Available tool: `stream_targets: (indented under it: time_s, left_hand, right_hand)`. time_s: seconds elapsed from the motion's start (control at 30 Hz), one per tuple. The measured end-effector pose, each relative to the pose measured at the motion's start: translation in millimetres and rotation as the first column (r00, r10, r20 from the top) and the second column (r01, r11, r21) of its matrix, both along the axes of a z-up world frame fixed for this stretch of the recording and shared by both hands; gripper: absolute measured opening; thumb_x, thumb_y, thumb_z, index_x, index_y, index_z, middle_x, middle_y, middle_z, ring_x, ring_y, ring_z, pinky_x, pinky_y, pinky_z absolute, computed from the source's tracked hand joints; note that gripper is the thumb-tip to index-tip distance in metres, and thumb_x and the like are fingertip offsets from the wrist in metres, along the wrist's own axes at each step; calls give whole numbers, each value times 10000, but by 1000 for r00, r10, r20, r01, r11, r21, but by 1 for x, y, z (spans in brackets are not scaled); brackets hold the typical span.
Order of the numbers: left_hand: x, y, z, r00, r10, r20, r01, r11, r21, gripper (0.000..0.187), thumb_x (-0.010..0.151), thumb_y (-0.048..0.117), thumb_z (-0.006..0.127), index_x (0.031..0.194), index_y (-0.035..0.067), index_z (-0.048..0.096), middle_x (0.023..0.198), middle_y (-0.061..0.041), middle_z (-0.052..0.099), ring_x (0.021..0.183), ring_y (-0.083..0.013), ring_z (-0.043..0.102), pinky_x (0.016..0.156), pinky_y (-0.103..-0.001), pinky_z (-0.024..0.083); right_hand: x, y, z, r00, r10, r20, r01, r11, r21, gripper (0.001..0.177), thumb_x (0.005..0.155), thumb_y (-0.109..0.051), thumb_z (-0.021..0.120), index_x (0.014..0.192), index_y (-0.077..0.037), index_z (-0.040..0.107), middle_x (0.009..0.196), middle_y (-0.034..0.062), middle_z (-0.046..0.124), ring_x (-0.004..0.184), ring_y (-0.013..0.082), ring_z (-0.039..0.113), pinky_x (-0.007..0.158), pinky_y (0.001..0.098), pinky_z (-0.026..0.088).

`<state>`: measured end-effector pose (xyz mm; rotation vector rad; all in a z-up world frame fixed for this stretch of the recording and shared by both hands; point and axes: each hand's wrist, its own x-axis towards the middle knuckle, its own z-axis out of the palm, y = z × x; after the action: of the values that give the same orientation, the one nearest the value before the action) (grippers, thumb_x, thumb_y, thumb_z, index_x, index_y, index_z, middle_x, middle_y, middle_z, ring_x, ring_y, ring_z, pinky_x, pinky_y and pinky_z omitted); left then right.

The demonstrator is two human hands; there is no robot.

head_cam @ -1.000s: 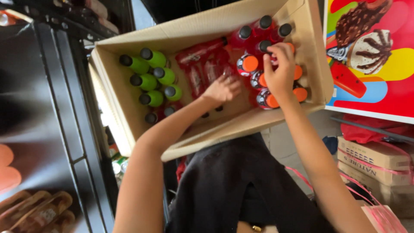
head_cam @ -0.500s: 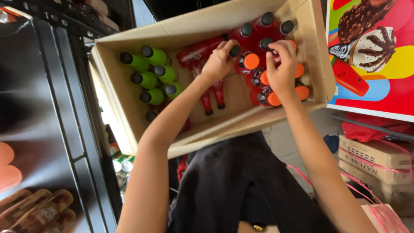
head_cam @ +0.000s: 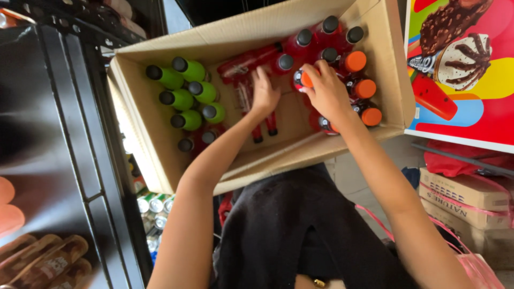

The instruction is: The person takes bottles of soda from a cardboard box and places them into a refrigerated display case. They handle both red and green bottles, arranging them on the shelves by hand.

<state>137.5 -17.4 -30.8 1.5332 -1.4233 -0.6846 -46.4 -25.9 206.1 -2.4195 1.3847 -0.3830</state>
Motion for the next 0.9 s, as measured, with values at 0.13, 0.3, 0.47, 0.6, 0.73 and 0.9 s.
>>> stream_targets:
  time_s: [0.13, 0.3, 0.47, 0.6, 0.73, 0.9]
  left_hand:
    - [-5, 45, -62, 560, -619, 550, 544, 776, 319, 425, 683, 51, 684, 1096, 151, 685, 1227, -122, 613, 1177, -361, 566, 1030, -516, 424]
    - [-10, 94, -112, 101, -657, 747, 712, 572, 407, 218, 838, 229, 649, 1036, 234, 742, 1196, -101, 657, 1159, -318, 595, 1081, -672, 361]
    - [2, 85, -83, -93, -617, 782, 699, 519, 492, 209, 939, 265, 581, 1046, 263, 760, 1226, -7, 674, 1235, -225, 592, 1176, -641, 324]
    - [15, 64, 55, -4, -623, 782, 755, 511, 410, 248, 862, 216, 613, 1068, 243, 748, 1340, -38, 634, 1245, -256, 593, 1032, -554, 439]
    - [29, 45, 153, 410, -651, 639, 653, 698, 292, 415, 841, 71, 640, 1251, 113, 690, 1386, -183, 587, 1094, -355, 663, 820, -468, 561]
    - [51, 22, 181, 832, -516, 205, 506, 856, 105, 421, 818, 73, 771, 1223, 57, 656, 1202, -218, 682, 1006, -419, 702, 803, -469, 576]
  right_hand:
    - [-1, -3, -1, 1000, 1, 17, -1, 999, 35, 550, 886, -147, 802, 1376, -95, 557, 1254, 196, 544, 1107, 433, 611, 877, 495, 541]
    - [-3, -2, -2, 999, 23, 33, -24, 999, 33, 556, 882, -131, 798, 1377, -90, 548, 1259, 207, 540, 1085, 445, 621, 874, 499, 540]
    - [-2, -1, 2, 999, 23, 33, -25, 998, 54, 549, 893, -117, 795, 1379, -90, 544, 1266, 205, 539, 1069, 449, 628, 869, 503, 538]
    - [-4, -3, 0, 998, 38, 57, -40, 999, 32, 561, 875, -103, 799, 1374, -82, 546, 1267, 203, 535, 1087, 445, 608, 889, 502, 531]
    - [7, 0, 27, 997, 78, 25, -74, 988, -133, 533, 813, -140, 820, 1291, -67, 595, 1242, 187, 542, 1112, 440, 567, 923, 510, 505]
    - [22, 10, 36, 982, 171, 86, -150, 967, -206, 436, 870, -193, 806, 1245, -62, 624, 1250, 160, 560, 1106, 403, 578, 927, 487, 519]
